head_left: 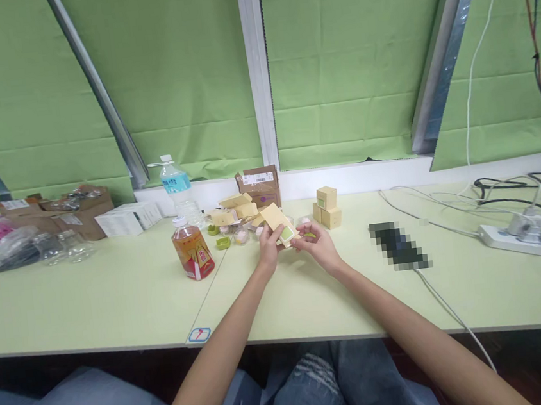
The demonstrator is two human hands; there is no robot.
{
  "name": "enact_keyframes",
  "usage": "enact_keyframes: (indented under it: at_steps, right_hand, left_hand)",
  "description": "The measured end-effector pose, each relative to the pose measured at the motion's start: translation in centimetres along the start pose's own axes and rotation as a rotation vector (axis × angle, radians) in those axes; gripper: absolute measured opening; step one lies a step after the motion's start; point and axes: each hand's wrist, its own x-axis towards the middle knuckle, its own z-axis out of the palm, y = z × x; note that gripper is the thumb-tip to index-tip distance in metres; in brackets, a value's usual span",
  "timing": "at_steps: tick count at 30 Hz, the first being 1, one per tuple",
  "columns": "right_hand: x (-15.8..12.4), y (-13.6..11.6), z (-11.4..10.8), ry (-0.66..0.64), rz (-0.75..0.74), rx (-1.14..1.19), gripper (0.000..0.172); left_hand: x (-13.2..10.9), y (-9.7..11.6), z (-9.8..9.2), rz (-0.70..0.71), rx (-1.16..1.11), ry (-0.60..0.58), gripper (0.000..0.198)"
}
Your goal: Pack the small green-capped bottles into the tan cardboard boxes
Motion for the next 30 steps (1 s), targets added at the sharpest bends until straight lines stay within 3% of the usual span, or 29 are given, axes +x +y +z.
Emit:
enact_keyframes:
  at_steps: [5, 13, 17, 21, 27, 30]
  right_hand:
    - [-0.3, -0.6, -0.2, -0.021, -0.059, -0.117, 0.052]
    - [-0.7, -0.9, -1.7, -0.085, -0.420, -0.646, 0.048]
    - [-0.4, -0.6, -2.5, -0.146, -0.494, -0.761, 0.058]
    - [-0.4, -0.1, -2.6, -0.153, -0.524, -0.879, 0.052]
    - [-0.6, -0.6, -2.0, -0.191, -0.539, -0.929, 0.050]
    - [-0.1, -0.5, -2.8, -0.092, -0.553, -0.889, 0.038]
  left_hand:
    - [-0.2, 0.3, 0.0, -0.020, 0.010, -0.062, 0.050]
    - [-0.7, 0.6, 0.1, -0.103, 0.021, -0.178, 0.054]
    - [-1.1, 0.1, 0.4, -0.104, 0.018, -0.175, 0.057]
    - [-1.2, -0.3, 0.5, -0.104, 0.045, -0.187, 0.055]
    - [-0.5, 0.9, -0.4, 0.056, 0.182, -0.176, 0.046]
    - [-0.6, 1.6, -1.3, 0.162, 0.400, -0.173, 0.052]
